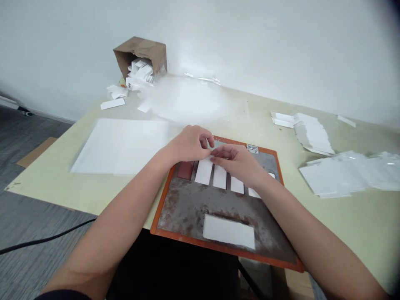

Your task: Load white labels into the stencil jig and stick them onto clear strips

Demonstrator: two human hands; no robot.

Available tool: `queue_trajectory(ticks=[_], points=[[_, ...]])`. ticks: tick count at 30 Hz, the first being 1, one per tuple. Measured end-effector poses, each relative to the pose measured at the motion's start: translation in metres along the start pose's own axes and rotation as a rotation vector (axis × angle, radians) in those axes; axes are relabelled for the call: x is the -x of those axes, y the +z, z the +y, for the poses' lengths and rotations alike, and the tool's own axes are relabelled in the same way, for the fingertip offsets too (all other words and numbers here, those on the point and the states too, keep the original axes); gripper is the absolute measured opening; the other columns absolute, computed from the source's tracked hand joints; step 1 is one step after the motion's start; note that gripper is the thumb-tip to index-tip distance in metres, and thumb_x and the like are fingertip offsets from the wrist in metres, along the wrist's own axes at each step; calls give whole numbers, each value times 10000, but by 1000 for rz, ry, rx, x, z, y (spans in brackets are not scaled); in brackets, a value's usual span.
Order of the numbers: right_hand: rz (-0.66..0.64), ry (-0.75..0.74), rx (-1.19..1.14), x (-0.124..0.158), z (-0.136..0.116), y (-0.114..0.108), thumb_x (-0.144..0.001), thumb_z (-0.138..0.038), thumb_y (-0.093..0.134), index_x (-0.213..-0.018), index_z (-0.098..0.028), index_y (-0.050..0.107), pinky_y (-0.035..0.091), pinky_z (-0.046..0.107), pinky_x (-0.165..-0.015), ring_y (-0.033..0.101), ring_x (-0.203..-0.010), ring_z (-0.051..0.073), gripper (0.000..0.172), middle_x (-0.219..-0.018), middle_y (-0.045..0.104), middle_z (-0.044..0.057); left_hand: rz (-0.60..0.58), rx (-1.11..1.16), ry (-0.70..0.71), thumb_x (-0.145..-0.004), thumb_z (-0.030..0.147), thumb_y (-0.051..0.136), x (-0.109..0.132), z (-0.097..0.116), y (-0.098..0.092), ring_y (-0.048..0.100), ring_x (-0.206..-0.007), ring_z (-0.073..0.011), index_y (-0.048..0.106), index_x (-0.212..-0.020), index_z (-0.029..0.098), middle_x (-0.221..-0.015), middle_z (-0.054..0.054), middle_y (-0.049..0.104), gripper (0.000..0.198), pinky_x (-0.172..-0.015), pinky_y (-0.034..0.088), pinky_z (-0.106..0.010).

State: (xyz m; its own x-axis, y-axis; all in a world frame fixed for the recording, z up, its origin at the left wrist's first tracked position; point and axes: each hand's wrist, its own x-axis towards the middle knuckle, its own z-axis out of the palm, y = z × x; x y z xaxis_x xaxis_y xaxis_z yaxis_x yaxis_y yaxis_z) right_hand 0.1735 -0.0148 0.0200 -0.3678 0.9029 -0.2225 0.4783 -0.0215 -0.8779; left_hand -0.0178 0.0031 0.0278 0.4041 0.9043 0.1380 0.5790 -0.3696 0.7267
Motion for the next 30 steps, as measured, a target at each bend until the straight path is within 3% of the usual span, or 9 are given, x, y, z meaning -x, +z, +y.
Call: queue_trajectory(ticks=[7,30], points=[[11,0,63,0,-3,0,-802,-312,680,-923,-225,722,496,359,-759,667,-829,194,154,-902,753,42,-21,-23,31,-659,121,659,-1,1,0,622,-599,-129,771,-779,180,-646,2,701,174,-605,470,-262],[21,-50,121,1,-6,0,-809,-311,658,-870,-227,709,485,352,-792,642,-832,185,116,-894,722,27,-23,-48,63,-651,115,663,-1,-5,1,642,-628,-144,772,-765,184,-659,-4,713,172,-630,478,-274]])
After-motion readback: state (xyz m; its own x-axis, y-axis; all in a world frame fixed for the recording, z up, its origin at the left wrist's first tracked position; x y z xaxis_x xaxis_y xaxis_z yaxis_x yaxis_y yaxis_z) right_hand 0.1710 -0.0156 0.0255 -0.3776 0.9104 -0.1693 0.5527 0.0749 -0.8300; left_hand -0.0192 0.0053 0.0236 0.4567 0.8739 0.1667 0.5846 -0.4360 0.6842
